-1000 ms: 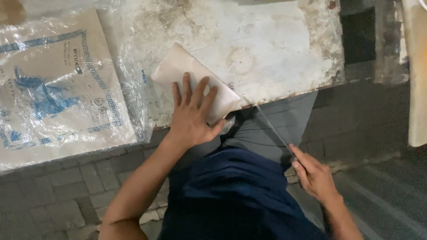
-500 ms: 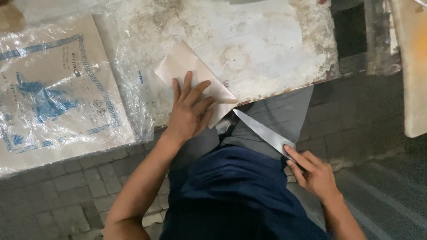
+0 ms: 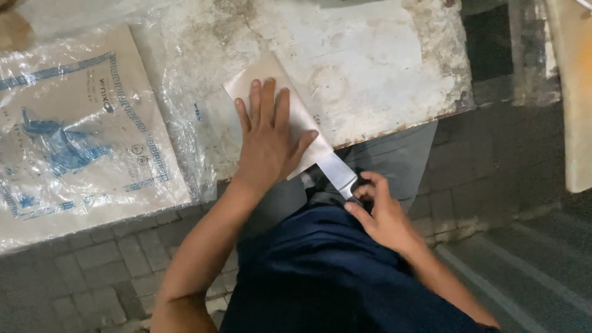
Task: Folding paper liners and placing them into cardboard food boxes, using a knife to trim paper.
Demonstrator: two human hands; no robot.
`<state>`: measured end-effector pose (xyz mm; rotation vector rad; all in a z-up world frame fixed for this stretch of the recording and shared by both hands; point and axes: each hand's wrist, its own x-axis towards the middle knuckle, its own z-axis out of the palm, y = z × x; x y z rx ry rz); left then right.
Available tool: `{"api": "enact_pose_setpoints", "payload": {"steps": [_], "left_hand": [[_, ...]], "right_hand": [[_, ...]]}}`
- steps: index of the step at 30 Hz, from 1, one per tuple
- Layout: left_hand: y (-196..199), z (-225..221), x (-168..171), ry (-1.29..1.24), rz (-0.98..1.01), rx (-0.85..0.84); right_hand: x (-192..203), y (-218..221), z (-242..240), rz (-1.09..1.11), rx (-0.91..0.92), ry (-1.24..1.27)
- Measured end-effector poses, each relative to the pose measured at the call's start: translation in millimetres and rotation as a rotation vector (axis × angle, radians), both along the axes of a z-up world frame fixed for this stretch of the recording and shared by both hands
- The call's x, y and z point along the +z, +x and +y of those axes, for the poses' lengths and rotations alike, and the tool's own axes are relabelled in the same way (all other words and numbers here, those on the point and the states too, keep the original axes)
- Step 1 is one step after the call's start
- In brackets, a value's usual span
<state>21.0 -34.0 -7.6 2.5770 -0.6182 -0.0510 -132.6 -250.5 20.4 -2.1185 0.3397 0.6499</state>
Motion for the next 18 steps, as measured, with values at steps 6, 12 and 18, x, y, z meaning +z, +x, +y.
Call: {"api": "enact_pose_setpoints", "payload": {"steps": [6,12,18], "left_hand": [[12,-20,5,0.240,0.098,0.085],[20,-5,-4,0.280,0.046,-0.056],[25,4,-19,0.187,-0.123,-0.108]], "right_hand": [[-36,32,17,0.179,-0.028,0.434],[-61,38,57,0.266,-0.206,1.036],[-57,49,67,0.183,-0.246,0.994]]}}
